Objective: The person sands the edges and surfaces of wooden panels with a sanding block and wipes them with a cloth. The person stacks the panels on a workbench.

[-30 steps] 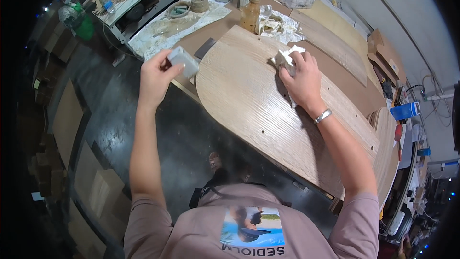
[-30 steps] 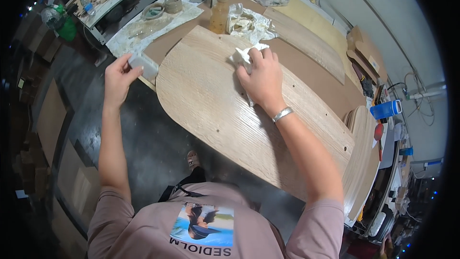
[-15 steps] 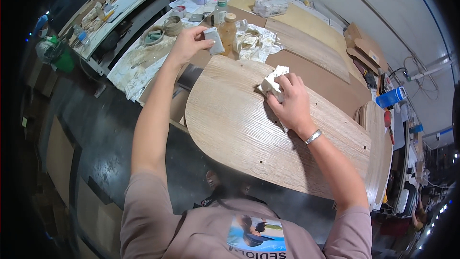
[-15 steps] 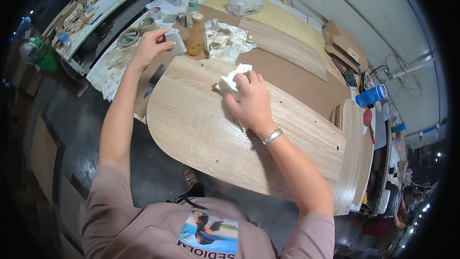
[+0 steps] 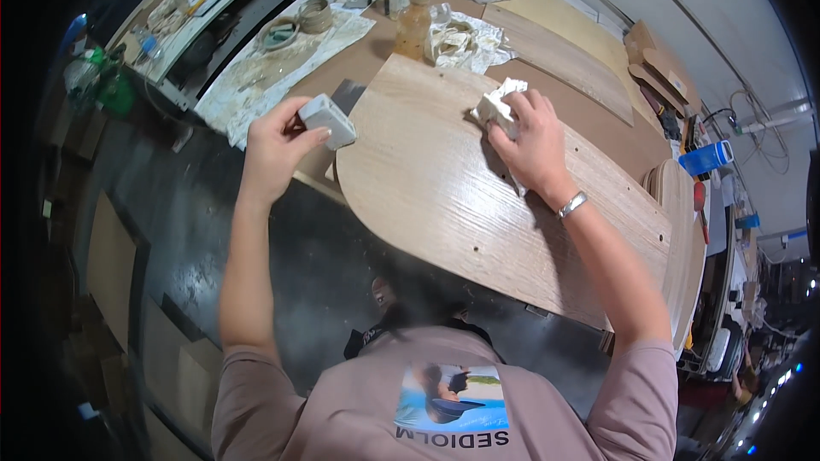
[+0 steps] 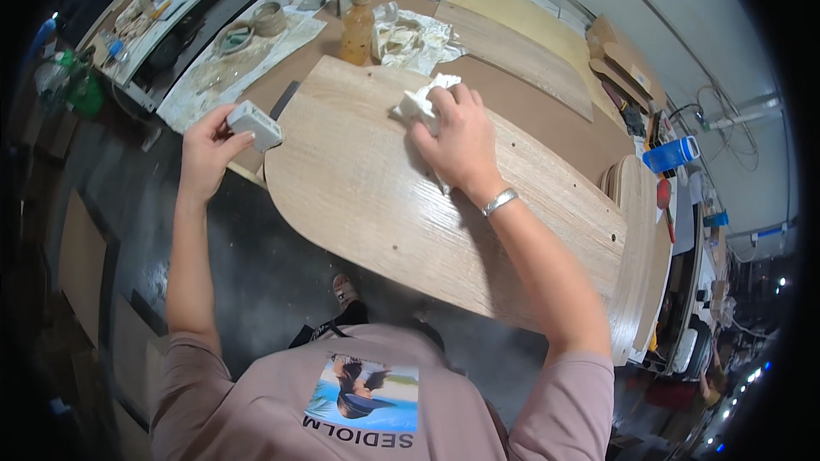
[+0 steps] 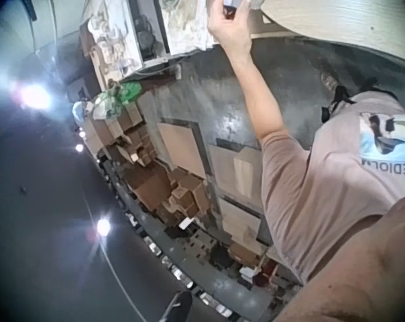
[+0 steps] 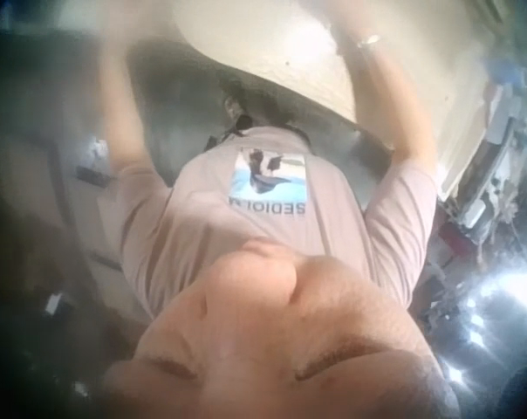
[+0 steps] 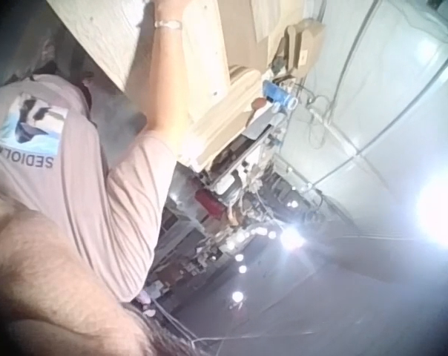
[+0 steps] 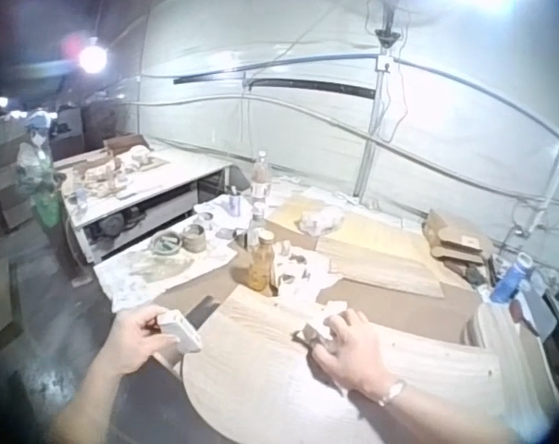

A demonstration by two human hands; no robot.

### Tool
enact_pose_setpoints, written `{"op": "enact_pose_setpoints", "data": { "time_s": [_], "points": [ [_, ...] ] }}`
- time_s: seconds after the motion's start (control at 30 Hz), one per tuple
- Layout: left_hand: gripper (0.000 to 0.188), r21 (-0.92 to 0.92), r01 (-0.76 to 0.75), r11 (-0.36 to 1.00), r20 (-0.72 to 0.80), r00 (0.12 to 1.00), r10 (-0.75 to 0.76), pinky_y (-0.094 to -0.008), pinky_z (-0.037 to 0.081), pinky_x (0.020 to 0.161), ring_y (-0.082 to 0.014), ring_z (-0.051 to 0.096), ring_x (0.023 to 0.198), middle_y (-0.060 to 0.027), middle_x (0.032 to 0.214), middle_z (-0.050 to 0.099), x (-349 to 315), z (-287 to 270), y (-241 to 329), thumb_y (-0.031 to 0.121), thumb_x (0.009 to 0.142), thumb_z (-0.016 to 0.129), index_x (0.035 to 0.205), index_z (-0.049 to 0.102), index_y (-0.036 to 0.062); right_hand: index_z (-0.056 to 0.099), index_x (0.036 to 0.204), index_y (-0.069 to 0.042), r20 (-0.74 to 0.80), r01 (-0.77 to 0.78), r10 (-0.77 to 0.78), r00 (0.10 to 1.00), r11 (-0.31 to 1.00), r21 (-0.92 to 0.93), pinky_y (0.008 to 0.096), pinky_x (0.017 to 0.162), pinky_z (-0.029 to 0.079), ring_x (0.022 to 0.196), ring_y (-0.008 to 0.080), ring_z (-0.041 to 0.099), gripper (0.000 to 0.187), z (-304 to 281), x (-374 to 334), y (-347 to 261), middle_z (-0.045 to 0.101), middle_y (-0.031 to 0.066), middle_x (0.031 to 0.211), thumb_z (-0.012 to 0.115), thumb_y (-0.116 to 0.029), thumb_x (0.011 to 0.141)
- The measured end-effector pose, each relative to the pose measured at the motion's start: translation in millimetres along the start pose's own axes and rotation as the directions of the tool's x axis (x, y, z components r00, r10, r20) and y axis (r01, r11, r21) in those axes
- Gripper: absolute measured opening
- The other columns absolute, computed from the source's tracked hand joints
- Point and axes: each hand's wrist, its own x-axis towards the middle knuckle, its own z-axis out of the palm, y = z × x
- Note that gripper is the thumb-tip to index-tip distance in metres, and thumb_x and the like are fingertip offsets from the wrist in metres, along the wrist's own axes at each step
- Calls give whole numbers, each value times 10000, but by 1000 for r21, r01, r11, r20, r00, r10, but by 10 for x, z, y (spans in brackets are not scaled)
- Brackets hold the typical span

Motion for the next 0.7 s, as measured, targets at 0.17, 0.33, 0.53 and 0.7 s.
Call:
{"op": "enact_pose_setpoints", "data": {
  "time_s": [0.17,0.33,0.53,0.7],
  "points": [
    [284,-22,-36,999,-245,969,29,-236,531,773,-92,640,855,-67,966,684,-996,414,300,-63,846,710,1117,623,-60,658,1028,-52,23,11,-11,1000,1000,12,453,831,493,964,352,575,333,26,-18,51,610,175,979,651,-299,804],
    [241,-12,14,1000,-373,928,-18,-248,541,730,-91,647,837,-54,918,689,-1695,1427,684,-17,829,750,1027,614,-42,691,1066,-88,18,19,-20,1000,998,54,448,880,498,1028,354,586,355,-90,-64,279,636,175,1023,665,-303,786],
    [368,310,-215,926,-343,883,320,-338,548,694,-262,688,763,-148,921,693,-2216,2800,984,46,701,847,988,622,-3,695,1047,-90,-1,104,-104,995,994,15,428,870,508,1015,324,596,333,-804,-734,944,643,132,1037,680,-270,767],
    [300,357,-138,924,-281,928,247,-330,537,670,-208,671,749,-137,852,683,-2279,3144,1308,64,744,827,947,617,-4,683,1031,-90,17,170,-169,985,985,-23,419,861,509,1013,307,598,301,-1549,-1399,1667,640,118,1053,691,-235,767]
  ]
}}
